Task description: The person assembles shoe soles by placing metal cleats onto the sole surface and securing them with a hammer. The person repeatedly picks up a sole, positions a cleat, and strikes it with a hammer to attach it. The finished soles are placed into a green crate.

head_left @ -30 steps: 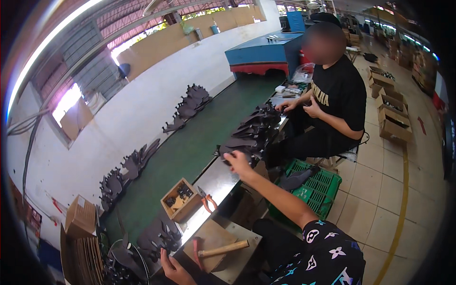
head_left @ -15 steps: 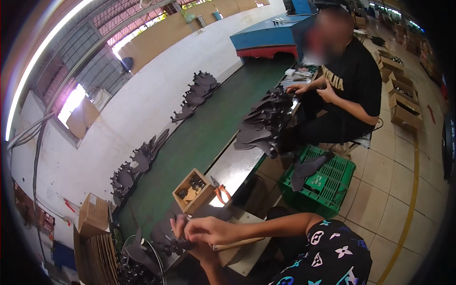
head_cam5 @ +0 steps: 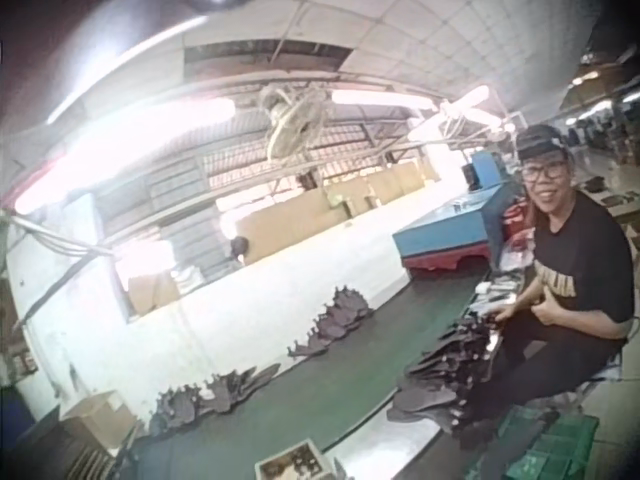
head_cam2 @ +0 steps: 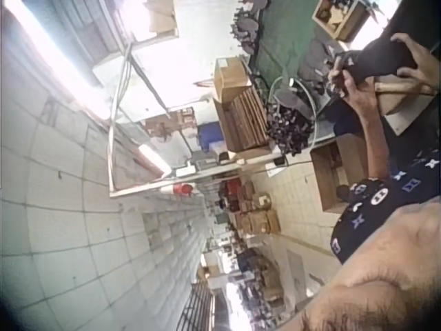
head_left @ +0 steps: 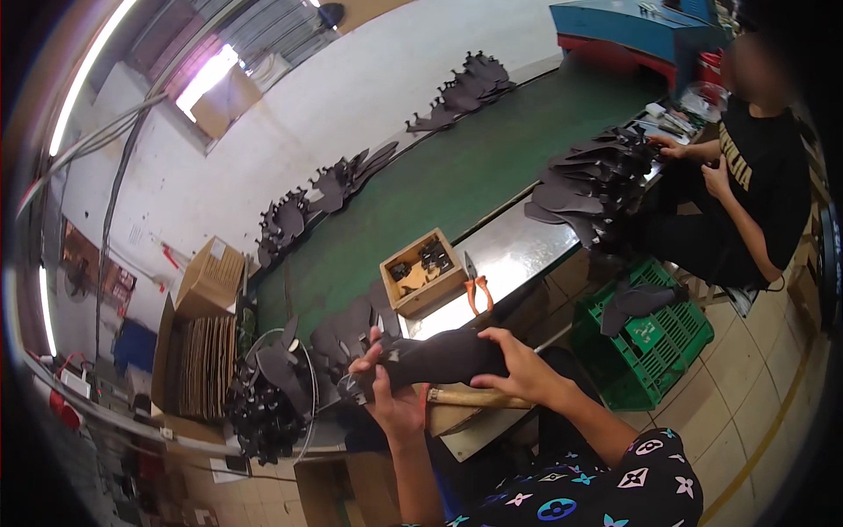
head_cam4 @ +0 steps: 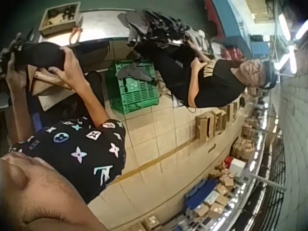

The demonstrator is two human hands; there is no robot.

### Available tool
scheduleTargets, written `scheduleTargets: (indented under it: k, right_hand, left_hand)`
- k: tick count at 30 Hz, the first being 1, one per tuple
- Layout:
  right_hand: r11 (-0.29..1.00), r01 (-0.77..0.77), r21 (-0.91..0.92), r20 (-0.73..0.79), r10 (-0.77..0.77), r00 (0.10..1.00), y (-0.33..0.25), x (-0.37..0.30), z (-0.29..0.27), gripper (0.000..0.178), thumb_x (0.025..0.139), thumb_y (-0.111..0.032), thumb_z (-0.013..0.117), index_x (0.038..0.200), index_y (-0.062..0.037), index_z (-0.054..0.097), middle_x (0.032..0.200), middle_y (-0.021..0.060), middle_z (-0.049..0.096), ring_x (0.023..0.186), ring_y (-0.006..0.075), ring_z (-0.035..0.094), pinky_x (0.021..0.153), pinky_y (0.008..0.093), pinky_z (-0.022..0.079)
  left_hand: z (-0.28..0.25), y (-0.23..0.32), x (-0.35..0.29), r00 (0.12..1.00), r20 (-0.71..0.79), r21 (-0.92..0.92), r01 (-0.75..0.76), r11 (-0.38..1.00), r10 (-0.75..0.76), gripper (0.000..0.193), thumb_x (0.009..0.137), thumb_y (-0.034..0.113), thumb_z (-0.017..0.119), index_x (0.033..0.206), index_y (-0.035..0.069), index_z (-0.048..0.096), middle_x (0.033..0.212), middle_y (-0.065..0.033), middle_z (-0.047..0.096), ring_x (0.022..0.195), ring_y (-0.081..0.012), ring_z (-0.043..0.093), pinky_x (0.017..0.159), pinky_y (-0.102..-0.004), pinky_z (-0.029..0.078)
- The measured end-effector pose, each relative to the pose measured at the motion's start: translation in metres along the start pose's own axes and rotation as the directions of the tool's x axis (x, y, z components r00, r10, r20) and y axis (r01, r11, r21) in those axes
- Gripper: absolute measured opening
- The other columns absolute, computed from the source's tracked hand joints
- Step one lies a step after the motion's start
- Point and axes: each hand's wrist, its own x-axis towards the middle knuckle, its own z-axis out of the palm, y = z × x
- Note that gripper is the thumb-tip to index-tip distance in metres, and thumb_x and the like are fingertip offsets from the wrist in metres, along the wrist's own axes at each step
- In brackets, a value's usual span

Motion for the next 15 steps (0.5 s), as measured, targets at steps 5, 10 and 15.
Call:
scheduleTargets:
  k: [5,10,15]
  right_hand:
    - [0.734,-0.361,0.576,0.326,0.198,0.924,0.008,-0.001,-0.018,0.092,0.076,-0.013,0.087,0.145,-0.0055,0.026,0.126,0.0157,0.053,0.119,0.0192,0.053,0.1,0.0322,0.044]
    - [0.838,-0.357,0.411,0.483,0.132,0.866,0.021,-0.016,-0.009,0.079,0.082,-0.027,0.082,0.144,-0.003,0.038,0.133,0.0155,0.051,0.125,0.0235,0.049,0.107,0.033,0.039]
    - [0.906,-0.403,0.131,0.463,0.304,0.833,0.015,-0.047,-0.074,0.071,0.087,-0.027,0.077,0.141,0.0007,0.04,0.128,0.0151,0.056,0.121,0.0195,0.053,0.102,0.0317,0.042]
  left_hand:
    - [-0.005,-0.002,-0.011,0.985,0.167,-0.274,0.083,0.958,-0.037,0.032,0.103,0.035,0.049,0.133,0.025,0.056,0.154,0.0105,0.041,0.15,-0.0311,0.02,0.12,-0.0547,0.027]
    - [-0.027,0.004,-0.018,0.976,0.216,-0.236,0.012,0.972,0.04,0.041,0.099,0.048,0.049,0.139,0.041,0.051,0.156,0.0136,0.037,0.151,-0.034,0.016,0.117,-0.0653,0.016]
    - [-0.1,0.101,-0.03,0.909,-0.111,-0.153,-0.416,0.896,0.403,0.056,0.105,0.037,0.04,0.156,0.017,0.025,0.163,0.0034,0.024,0.15,-0.0201,0.024,0.121,-0.0486,0.023]
